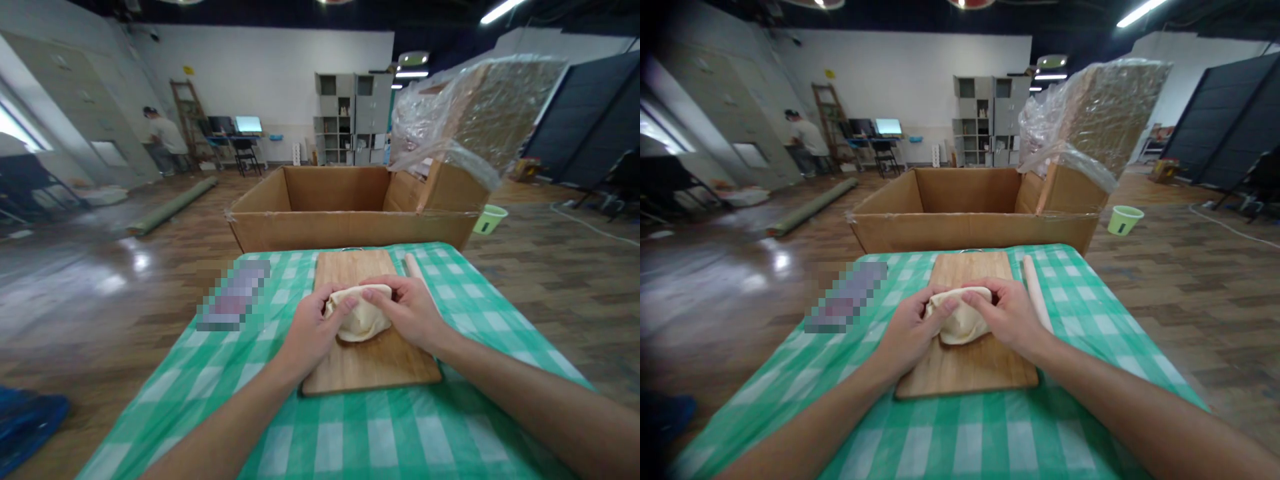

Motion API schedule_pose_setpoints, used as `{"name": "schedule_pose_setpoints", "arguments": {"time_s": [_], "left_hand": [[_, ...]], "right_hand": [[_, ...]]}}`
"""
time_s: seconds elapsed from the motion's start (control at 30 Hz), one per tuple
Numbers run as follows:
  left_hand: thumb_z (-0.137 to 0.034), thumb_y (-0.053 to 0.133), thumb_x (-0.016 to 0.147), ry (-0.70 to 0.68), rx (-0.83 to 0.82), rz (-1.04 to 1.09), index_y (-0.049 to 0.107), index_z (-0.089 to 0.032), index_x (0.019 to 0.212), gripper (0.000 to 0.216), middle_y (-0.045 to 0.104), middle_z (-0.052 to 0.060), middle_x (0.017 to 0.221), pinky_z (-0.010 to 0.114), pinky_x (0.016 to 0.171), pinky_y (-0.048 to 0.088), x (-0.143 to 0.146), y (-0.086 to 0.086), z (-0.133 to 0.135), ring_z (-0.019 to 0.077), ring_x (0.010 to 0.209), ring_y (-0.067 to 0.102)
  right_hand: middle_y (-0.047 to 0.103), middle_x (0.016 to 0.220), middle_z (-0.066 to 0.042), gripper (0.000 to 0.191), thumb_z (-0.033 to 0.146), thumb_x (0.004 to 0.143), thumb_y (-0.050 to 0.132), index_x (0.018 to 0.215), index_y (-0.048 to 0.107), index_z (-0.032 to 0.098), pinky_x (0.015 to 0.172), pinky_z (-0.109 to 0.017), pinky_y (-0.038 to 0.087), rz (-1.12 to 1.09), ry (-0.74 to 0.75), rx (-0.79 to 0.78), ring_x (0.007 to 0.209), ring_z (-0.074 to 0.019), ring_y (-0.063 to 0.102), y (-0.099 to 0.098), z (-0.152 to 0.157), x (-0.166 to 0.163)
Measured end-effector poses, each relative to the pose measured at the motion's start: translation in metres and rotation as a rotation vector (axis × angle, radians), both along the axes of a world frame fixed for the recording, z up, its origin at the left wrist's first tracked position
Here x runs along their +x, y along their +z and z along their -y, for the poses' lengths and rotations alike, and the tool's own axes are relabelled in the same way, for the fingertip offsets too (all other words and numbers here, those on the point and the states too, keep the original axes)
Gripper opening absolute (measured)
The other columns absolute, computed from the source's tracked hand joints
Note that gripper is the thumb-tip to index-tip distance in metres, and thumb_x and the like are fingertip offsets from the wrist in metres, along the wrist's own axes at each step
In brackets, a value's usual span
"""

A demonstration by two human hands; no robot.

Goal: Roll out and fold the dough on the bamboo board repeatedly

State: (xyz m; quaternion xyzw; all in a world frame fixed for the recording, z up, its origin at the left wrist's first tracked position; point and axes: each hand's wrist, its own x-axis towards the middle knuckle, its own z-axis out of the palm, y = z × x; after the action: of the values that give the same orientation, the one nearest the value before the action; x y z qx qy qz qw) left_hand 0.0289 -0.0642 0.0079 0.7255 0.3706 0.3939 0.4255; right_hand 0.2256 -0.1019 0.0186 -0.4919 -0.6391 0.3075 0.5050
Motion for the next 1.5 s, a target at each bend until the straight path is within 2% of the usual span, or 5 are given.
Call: {"name": "schedule_pose_setpoints", "arguments": {"time_s": [0.27,0.6,0.9,1.2,1.5], "left_hand": [[-0.046,0.064,0.095,0.029,0.028,0.035,0.079,-0.019,0.104,0.032,0.080,0.005,0.098,0.027,0.076,0.052,0.002,-0.006,0.006,0.0228,0.092,0.072],[-0.046,0.062,0.095,-0.231,-0.771,0.521,0.073,-0.010,0.112,0.041,0.078,0.014,0.095,0.033,0.069,0.061,0.012,-0.003,0.008,0.0241,0.083,0.074],[-0.050,0.077,0.086,-0.161,-0.345,0.235,0.077,-0.013,0.108,0.043,0.080,0.007,0.090,0.023,0.065,0.055,0.009,-0.001,0.013,0.0195,0.078,0.074],[-0.044,0.077,0.085,-0.033,-0.247,0.213,0.076,-0.014,0.097,0.032,0.077,0.007,0.084,0.027,0.066,0.056,0.008,-0.001,0.016,0.0209,0.076,0.072],[-0.053,0.059,0.097,-0.144,-0.284,0.122,0.062,-0.021,0.112,0.036,0.069,0.001,0.087,0.024,0.056,0.048,0.011,-0.003,0.021,0.0168,0.071,0.065]], "right_hand": [[0.080,0.110,-0.005,0.036,0.050,0.091,0.069,0.109,0.081,0.020,0.086,-0.036,0.056,-0.127,0.158,-0.088,0.101,-0.0267,0.072,0.004,0.013,-0.013],[0.080,0.089,-0.008,0.042,0.052,0.084,0.076,0.101,0.079,0.013,0.061,-0.027,0.054,-0.394,-0.204,-0.168,0.074,-0.0202,0.070,-0.007,0.018,-0.009],[0.079,0.101,-0.007,0.036,0.050,0.091,0.070,0.106,0.080,0.019,0.074,-0.031,0.057,-0.222,-0.199,-0.074,0.088,-0.0228,0.072,-0.009,0.032,-0.013],[0.078,0.108,-0.007,0.058,0.045,0.069,0.092,0.117,0.074,0.019,0.078,-0.034,0.059,-0.293,-0.055,-0.165,0.094,-0.0251,0.073,-0.014,0.027,-0.017],[0.077,0.094,-0.005,0.041,0.053,0.086,0.075,0.105,0.077,0.016,0.067,-0.027,0.055,-0.311,-0.047,-0.159,0.078,-0.0189,0.070,-0.011,0.028,-0.014]]}}
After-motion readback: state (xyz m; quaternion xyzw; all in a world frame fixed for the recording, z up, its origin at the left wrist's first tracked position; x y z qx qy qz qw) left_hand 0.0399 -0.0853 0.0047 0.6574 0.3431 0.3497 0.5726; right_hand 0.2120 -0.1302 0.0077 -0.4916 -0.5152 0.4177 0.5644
